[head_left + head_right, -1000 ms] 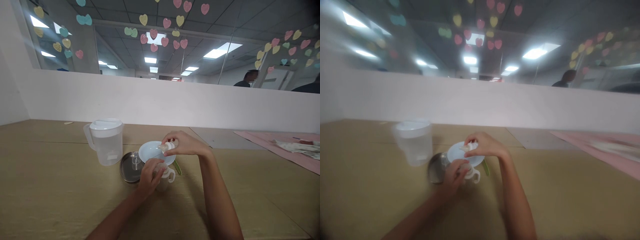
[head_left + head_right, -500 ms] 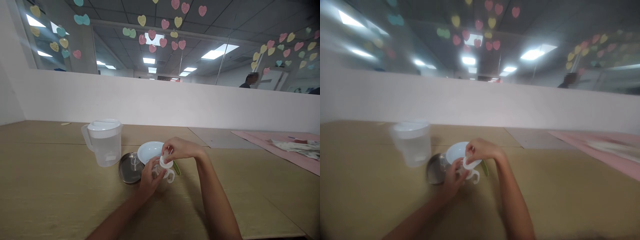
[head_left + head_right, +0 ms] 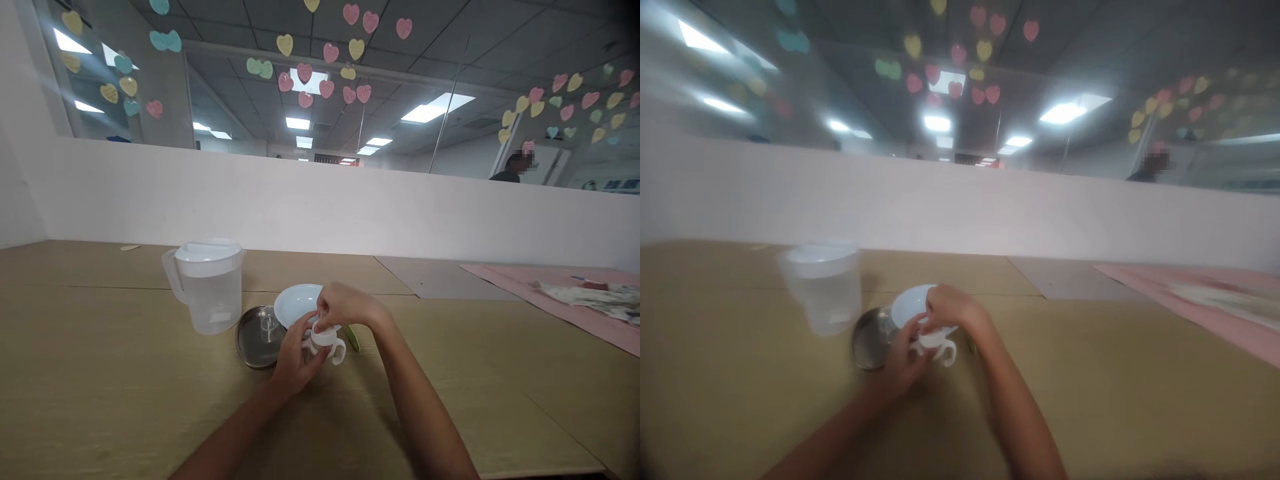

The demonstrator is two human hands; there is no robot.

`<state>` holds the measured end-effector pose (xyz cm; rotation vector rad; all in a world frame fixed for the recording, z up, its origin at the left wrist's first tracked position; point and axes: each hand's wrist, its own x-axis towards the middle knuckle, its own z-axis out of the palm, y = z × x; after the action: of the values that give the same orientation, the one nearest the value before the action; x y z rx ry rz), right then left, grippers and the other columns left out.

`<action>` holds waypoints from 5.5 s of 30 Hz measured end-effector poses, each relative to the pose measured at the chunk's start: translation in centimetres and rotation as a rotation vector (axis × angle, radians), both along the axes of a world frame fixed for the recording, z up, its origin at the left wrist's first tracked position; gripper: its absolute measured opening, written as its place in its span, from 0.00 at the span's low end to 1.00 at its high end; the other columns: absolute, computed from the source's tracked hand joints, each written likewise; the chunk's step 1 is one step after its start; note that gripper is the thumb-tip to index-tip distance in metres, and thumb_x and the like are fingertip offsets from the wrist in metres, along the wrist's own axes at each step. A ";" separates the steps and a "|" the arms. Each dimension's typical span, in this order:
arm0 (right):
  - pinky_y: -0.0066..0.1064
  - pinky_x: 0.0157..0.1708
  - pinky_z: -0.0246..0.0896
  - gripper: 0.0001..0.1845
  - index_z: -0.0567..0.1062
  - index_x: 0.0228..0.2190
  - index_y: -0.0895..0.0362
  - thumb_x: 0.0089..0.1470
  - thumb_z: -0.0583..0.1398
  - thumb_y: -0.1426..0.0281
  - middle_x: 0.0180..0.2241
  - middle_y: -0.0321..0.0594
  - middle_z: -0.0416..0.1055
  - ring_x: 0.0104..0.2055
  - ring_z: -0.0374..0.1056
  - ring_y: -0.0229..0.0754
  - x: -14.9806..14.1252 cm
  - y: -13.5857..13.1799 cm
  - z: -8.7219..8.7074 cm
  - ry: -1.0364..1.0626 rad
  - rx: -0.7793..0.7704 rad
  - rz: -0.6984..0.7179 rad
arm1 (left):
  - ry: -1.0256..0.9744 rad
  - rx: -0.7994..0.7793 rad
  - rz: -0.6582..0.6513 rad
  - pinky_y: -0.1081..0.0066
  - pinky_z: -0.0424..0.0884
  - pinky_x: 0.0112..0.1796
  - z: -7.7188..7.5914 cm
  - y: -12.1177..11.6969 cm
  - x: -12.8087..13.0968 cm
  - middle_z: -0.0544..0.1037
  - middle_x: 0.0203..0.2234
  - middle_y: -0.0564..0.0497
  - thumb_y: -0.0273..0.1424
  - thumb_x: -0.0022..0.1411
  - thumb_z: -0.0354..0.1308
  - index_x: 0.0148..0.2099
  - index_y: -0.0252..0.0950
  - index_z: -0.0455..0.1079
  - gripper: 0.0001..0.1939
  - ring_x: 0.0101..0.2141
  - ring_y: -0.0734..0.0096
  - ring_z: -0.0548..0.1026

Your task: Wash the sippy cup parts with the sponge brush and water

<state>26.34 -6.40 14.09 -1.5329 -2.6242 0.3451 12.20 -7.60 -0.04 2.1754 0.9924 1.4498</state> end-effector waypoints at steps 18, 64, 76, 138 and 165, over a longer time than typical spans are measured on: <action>0.23 0.19 0.55 0.04 0.71 0.19 0.59 0.39 0.60 0.70 0.18 0.37 0.71 0.19 0.65 0.35 -0.1 -0.1 -0.7 0.124 -0.208 -0.047 | 0.027 -0.123 -0.086 0.63 0.70 0.44 1.4 0.0 -0.3 0.74 0.44 0.45 0.39 0.45 0.65 0.56 0.39 0.55 0.38 0.44 0.61 0.73; 0.45 0.57 0.45 0.21 0.65 0.47 0.54 0.53 0.52 0.58 0.43 0.43 0.67 0.48 0.63 0.47 0.6 -1.2 -14.0 0.891 0.531 0.008 | -0.014 -0.107 -0.110 0.64 0.68 0.43 0.3 1.0 -0.5 0.75 0.39 0.47 0.34 0.45 0.63 0.55 0.38 0.54 0.36 0.40 0.63 0.73; 0.35 0.38 0.57 0.19 0.64 0.33 0.55 0.44 0.60 0.55 0.32 0.37 0.63 0.37 0.61 0.43 -0.8 -1.1 -14.8 0.941 0.530 -0.316 | 0.050 -0.140 -0.090 0.61 0.67 0.44 0.6 0.9 -0.4 0.75 0.40 0.45 0.32 0.45 0.63 0.58 0.36 0.52 0.39 0.42 0.58 0.72; 0.42 0.45 0.58 0.17 0.70 0.39 0.54 0.53 0.53 0.57 0.34 0.41 0.70 0.40 0.64 0.46 0.8 0.9 -16.2 0.744 0.757 0.011 | 0.072 0.371 0.115 0.63 0.67 0.44 0.8 1.3 -1.1 0.69 0.45 0.42 0.38 0.57 0.53 0.55 0.35 0.56 0.25 0.44 0.61 0.70; 0.39 0.46 0.64 0.26 0.62 0.52 0.54 0.52 0.57 0.63 0.47 0.46 0.69 0.48 0.66 0.47 -0.1 -0.2 -16.1 0.876 0.787 -0.063 | -0.155 0.095 0.022 0.65 0.66 0.44 0.4 -0.5 0.5 0.72 0.45 0.45 0.34 0.63 0.46 0.54 0.38 0.62 0.18 0.42 0.67 0.70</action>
<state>26.22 -6.60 -2.05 -0.8879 -1.6900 -0.0438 12.65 -8.09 0.38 2.0840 0.9136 1.6791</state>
